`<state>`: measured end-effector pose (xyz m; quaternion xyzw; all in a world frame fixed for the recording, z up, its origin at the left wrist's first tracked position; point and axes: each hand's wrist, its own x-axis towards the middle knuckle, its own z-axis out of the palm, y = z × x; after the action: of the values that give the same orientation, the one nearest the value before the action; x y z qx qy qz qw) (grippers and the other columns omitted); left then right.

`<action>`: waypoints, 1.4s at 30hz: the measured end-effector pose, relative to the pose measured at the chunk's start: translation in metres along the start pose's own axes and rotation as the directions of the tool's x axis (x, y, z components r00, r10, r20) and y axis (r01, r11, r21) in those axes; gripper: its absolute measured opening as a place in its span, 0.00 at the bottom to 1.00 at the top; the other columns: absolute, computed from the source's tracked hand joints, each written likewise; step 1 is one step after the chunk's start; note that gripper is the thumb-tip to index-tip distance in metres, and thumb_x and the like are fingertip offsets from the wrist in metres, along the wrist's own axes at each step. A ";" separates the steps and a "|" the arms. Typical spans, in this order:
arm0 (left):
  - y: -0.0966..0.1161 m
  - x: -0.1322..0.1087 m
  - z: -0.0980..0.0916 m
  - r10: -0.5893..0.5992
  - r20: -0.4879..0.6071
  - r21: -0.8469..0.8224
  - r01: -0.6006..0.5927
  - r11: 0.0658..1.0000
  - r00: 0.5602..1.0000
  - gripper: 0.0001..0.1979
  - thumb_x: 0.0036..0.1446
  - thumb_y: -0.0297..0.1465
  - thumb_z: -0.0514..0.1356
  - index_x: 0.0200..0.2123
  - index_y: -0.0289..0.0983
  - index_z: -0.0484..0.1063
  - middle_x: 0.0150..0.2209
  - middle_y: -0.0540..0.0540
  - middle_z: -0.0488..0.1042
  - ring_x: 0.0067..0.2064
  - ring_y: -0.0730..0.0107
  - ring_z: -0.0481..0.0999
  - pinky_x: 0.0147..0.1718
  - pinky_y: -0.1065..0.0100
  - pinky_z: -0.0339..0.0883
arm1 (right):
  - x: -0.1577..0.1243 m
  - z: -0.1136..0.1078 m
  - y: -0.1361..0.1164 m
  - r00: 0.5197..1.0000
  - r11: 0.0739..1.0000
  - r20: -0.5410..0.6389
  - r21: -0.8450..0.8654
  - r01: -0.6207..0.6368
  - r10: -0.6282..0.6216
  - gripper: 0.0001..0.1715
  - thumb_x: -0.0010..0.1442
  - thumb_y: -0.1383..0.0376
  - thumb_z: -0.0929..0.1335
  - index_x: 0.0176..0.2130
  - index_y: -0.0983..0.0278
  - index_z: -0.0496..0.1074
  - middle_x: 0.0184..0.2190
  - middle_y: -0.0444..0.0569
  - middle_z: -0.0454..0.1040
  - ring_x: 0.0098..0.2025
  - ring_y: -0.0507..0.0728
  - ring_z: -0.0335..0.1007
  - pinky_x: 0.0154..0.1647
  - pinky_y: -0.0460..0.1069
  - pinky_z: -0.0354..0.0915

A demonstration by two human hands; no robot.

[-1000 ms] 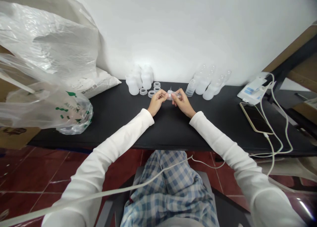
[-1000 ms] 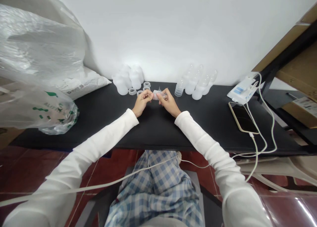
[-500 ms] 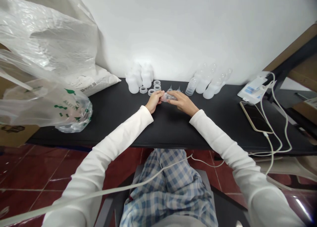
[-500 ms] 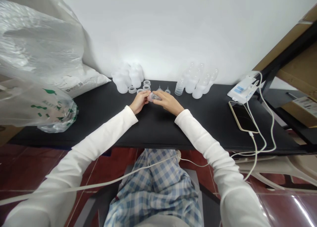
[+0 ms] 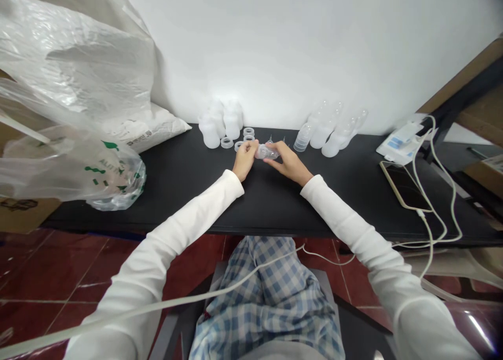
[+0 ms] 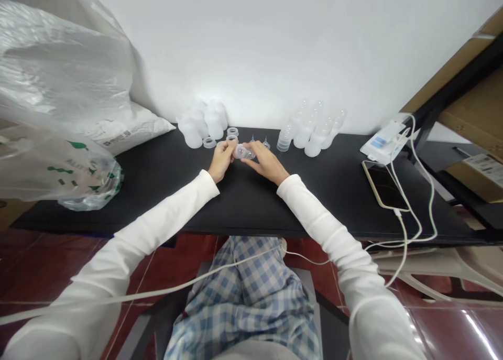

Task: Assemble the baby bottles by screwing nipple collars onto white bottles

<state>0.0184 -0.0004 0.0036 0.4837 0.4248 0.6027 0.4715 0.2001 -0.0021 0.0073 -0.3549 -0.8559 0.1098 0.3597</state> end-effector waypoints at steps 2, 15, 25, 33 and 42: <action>0.000 0.004 -0.005 -0.064 -0.063 0.003 0.064 0.998 0.996 0.24 0.61 0.40 0.66 0.20 0.37 0.61 0.18 0.54 0.60 0.20 0.81 0.56 0.20 0.72 0.50 | 0.001 -0.006 0.003 0.986 0.983 0.050 -0.086 0.164 -0.160 0.16 0.71 0.62 0.61 0.53 0.58 0.72 0.53 0.54 0.72 0.52 0.61 0.69 0.55 0.58 0.68; 0.003 0.006 -0.005 -0.169 -0.091 -0.092 0.161 0.983 0.981 0.20 0.61 0.39 0.66 0.22 0.36 0.66 0.20 0.53 0.63 0.22 0.79 0.61 0.20 0.73 0.52 | -0.004 -0.055 0.036 0.882 0.975 -0.463 -0.144 -0.167 0.082 0.37 0.68 0.47 0.62 0.67 0.63 0.53 0.52 0.60 0.66 0.53 0.66 0.69 0.56 0.68 0.68; 0.005 0.004 -0.005 -0.143 -0.077 -0.118 0.133 0.984 0.987 0.14 0.53 0.33 0.70 0.27 0.36 0.67 0.27 0.52 0.69 0.28 0.78 0.66 0.24 0.74 0.56 | -0.015 -0.088 0.038 0.839 0.879 -0.520 -0.311 -0.362 0.161 0.29 0.67 0.47 0.63 0.56 0.64 0.65 0.37 0.52 0.73 0.38 0.61 0.73 0.46 0.59 0.70; -0.002 0.007 -0.008 -0.152 -0.088 -0.166 0.136 0.977 0.984 0.09 0.53 0.31 0.64 0.28 0.37 0.67 0.32 0.50 0.70 0.33 0.75 0.70 0.26 0.76 0.61 | -0.036 -0.072 0.039 0.857 0.643 -0.145 -0.602 -0.473 0.494 0.31 0.65 0.48 0.64 0.56 0.68 0.64 0.43 0.61 0.78 0.37 0.66 0.77 0.32 0.52 0.64; -0.005 0.007 -0.009 -0.114 -0.013 -0.174 0.110 0.979 0.993 0.11 0.50 0.32 0.65 0.27 0.37 0.64 0.32 0.50 0.73 0.36 0.74 0.75 0.36 0.72 0.69 | -0.034 -0.060 0.046 0.871 0.679 -0.168 -0.565 -0.469 0.462 0.35 0.68 0.49 0.63 0.62 0.71 0.59 0.56 0.68 0.70 0.52 0.70 0.73 0.36 0.54 0.68</action>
<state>0.0097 0.0073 -0.0014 0.4094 0.4030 0.6151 0.5400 0.2827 0.0042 0.0120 -0.6546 -0.7260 -0.0756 0.1964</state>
